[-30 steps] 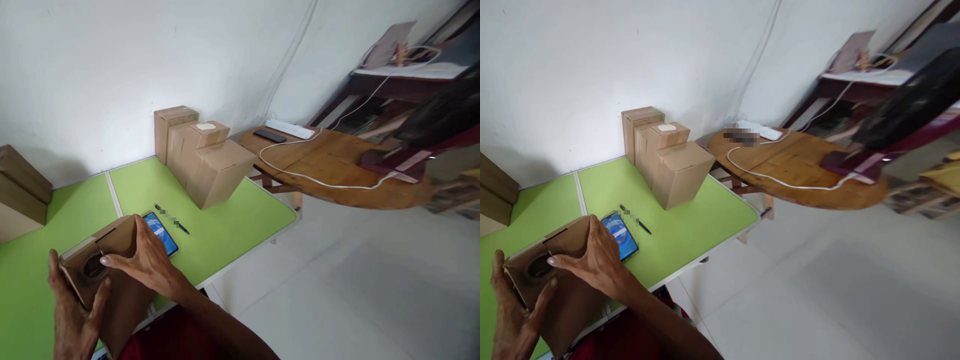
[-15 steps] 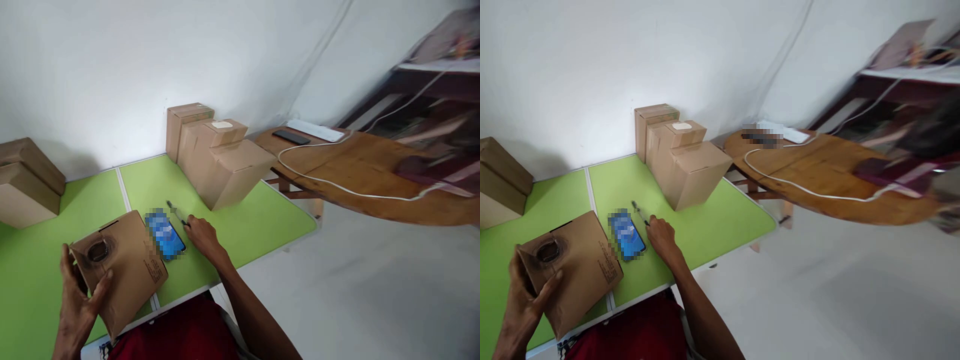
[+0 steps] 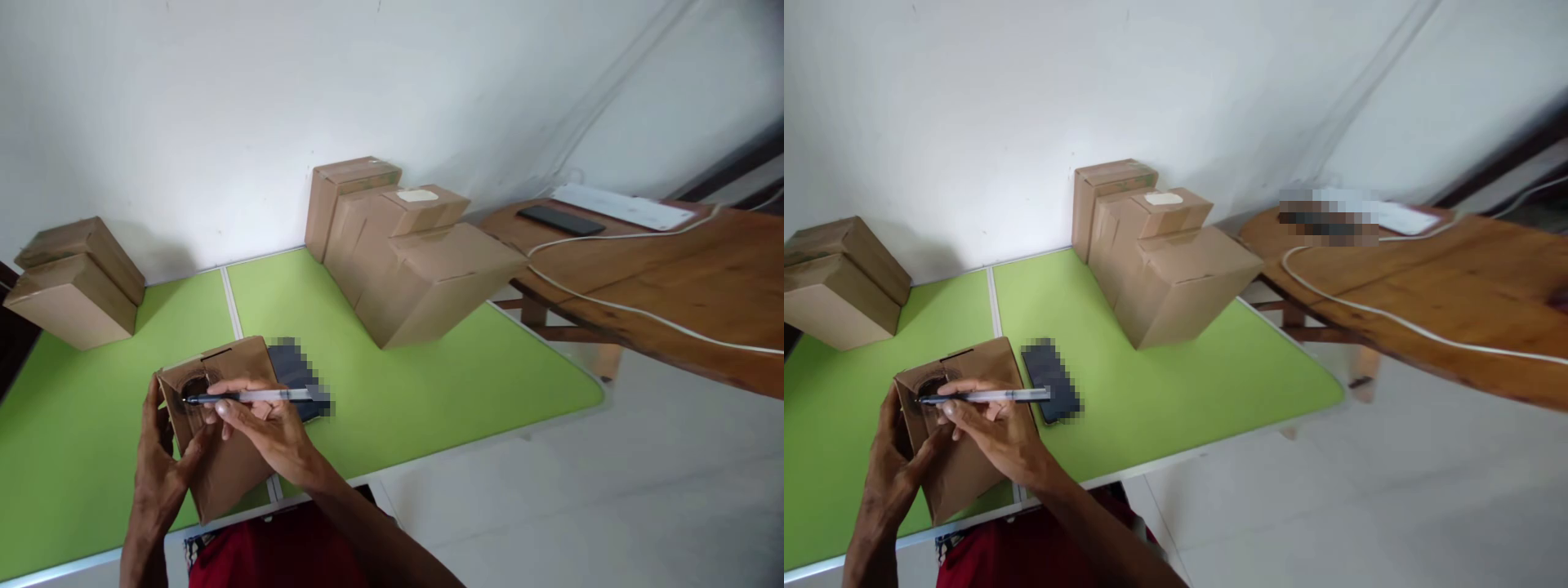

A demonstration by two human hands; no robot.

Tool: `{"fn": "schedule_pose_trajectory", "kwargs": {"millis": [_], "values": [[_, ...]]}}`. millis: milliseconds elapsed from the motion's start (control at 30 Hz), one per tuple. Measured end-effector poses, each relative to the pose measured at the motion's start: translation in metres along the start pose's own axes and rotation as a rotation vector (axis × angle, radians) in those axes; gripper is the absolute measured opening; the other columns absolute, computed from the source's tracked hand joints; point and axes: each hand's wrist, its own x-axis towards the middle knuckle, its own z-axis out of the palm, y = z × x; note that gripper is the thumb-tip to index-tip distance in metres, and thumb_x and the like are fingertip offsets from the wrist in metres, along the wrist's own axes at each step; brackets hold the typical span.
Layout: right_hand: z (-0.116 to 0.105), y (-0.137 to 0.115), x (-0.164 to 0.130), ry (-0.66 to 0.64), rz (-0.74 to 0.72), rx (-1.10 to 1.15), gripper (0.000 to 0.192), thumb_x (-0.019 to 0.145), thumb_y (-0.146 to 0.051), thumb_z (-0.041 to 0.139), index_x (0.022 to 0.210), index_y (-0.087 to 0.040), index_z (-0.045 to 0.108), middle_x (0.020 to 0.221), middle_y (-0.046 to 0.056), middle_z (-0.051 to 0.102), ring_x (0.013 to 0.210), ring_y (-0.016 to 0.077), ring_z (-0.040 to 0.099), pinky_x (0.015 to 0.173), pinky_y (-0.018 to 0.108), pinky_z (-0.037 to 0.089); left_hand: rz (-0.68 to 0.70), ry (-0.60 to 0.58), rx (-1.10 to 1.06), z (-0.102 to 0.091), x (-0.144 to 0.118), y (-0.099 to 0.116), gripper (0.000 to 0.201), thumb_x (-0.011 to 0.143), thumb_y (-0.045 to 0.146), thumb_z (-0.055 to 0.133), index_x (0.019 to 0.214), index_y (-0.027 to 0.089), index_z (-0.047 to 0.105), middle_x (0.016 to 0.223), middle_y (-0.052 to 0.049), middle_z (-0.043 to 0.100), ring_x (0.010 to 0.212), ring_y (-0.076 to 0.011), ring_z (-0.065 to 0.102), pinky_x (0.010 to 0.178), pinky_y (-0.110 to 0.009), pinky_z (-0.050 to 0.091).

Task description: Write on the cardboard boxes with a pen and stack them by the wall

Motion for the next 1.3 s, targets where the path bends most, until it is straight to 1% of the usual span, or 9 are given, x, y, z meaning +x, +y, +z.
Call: {"fn": "schedule_pose_trajectory", "kwargs": {"millis": [133, 367, 633, 767, 933, 1000, 1067, 1200, 1300], "values": [[0.002, 0.007, 0.004, 0.009, -0.064, -0.142, 0.039, 0.105, -0.058, 0.08, 0.124, -0.025, 0.084, 0.123, 0.009, 0.081, 0.095, 0.0201, 0.082, 0.076, 0.03, 0.065, 0.036, 0.006, 0.002, 0.002, -0.001, 0.001, 0.116, 0.081, 0.062, 0.094, 0.177, 0.025, 0.039, 0.172, -0.023, 0.058, 0.148, -0.0391, 0.069, 0.116, -0.052, 0.064], [-0.01, -0.004, -0.001, -0.028, -0.098, -0.45, 0.029, 0.106, -0.049, 0.071, 0.105, -0.022, 0.081, 0.098, 0.005, 0.078, 0.083, 0.018, 0.073, 0.074, 0.029, 0.058, -0.022, -0.021, 0.004, 0.002, 0.002, 0.005, 0.128, 0.076, 0.067, 0.095, 0.177, 0.018, 0.035, 0.168, -0.028, 0.06, 0.143, -0.0435, 0.071, 0.111, -0.055, 0.066], [-0.035, -0.016, 0.012, 0.195, -0.145, -0.522, 0.023, 0.106, -0.042, 0.066, 0.1, -0.021, 0.072, 0.078, -0.001, 0.067, 0.064, 0.0133, 0.061, 0.058, 0.024, 0.046, -0.042, 0.0, -0.006, 0.001, 0.003, -0.003, 0.128, 0.074, 0.068, 0.097, 0.178, 0.023, 0.035, 0.173, -0.025, 0.055, 0.152, -0.0437, 0.065, 0.121, -0.058, 0.06], [-0.02, -0.017, 0.027, 0.091, -0.217, -0.439, 0.034, 0.109, -0.054, 0.067, 0.109, -0.021, 0.075, 0.096, 0.004, 0.074, 0.078, 0.0166, 0.073, 0.068, 0.027, 0.057, -0.026, 0.021, -0.013, 0.002, 0.002, -0.007, 0.124, 0.074, 0.065, 0.097, 0.177, 0.028, 0.04, 0.17, -0.022, 0.059, 0.148, -0.0426, 0.067, 0.116, -0.056, 0.063], [-0.006, -0.017, 0.026, -0.102, -0.158, -0.326, 0.041, 0.11, -0.063, 0.069, 0.11, -0.022, 0.077, 0.105, 0.006, 0.079, 0.086, 0.0171, 0.075, 0.073, 0.028, 0.062, -0.041, 0.02, -0.024, 0.0, 0.004, -0.009, 0.122, 0.072, 0.065, 0.099, 0.175, 0.028, 0.044, 0.165, -0.021, 0.065, 0.142, -0.0426, 0.071, 0.111, -0.057, 0.066], [-0.026, -0.025, 0.023, -0.041, -0.164, -0.307, 0.045, 0.114, -0.065, 0.06, 0.112, -0.022, 0.074, 0.108, 0.007, 0.08, 0.084, 0.0172, 0.075, 0.068, 0.027, 0.062, -0.063, 0.038, -0.02, -0.002, 0.005, -0.009, 0.123, 0.07, 0.067, 0.099, 0.173, 0.026, 0.045, 0.167, -0.022, 0.063, 0.146, -0.0431, 0.069, 0.116, -0.058, 0.063], [-0.061, -0.037, 0.02, 0.163, -0.138, -0.52, 0.042, 0.12, -0.059, 0.046, 0.119, -0.023, 0.068, 0.112, 0.008, 0.081, 0.083, 0.0177, 0.076, 0.064, 0.026, 0.06, -0.088, 0.063, -0.028, -0.003, 0.006, -0.011, 0.123, 0.068, 0.068, 0.1, 0.171, 0.024, 0.049, 0.164, -0.022, 0.065, 0.145, -0.0437, 0.069, 0.116, -0.058, 0.063], [-0.133, -0.057, 0.009, 0.43, 0.301, -1.441, 0.02, 0.12, -0.032, 0.053, 0.12, -0.019, 0.068, 0.106, 0.011, 0.084, 0.094, 0.0232, 0.08, 0.079, 0.03, 0.056, -0.127, 0.075, -0.054, -0.005, 0.006, -0.017, 0.115, 0.073, 0.068, 0.099, 0.169, 0.025, 0.053, 0.157, -0.021, 0.07, 0.137, -0.042, 0.074, 0.11, -0.056, 0.067], [-0.158, -0.049, -0.002, 0.462, 0.485, -1.627, 0.011, 0.115, -0.022, 0.064, 0.114, -0.017, 0.073, 0.11, 0.018, 0.086, 0.104, 0.0306, 0.083, 0.082, 0.034, 0.053, -0.149, 0.098, -0.073, -0.004, 0.008, -0.023, 0.114, 0.071, 0.068, 0.099, 0.167, 0.025, 0.055, 0.155, -0.02, 0.072, 0.134, -0.0426, 0.076, 0.105, -0.055, 0.069]]}}
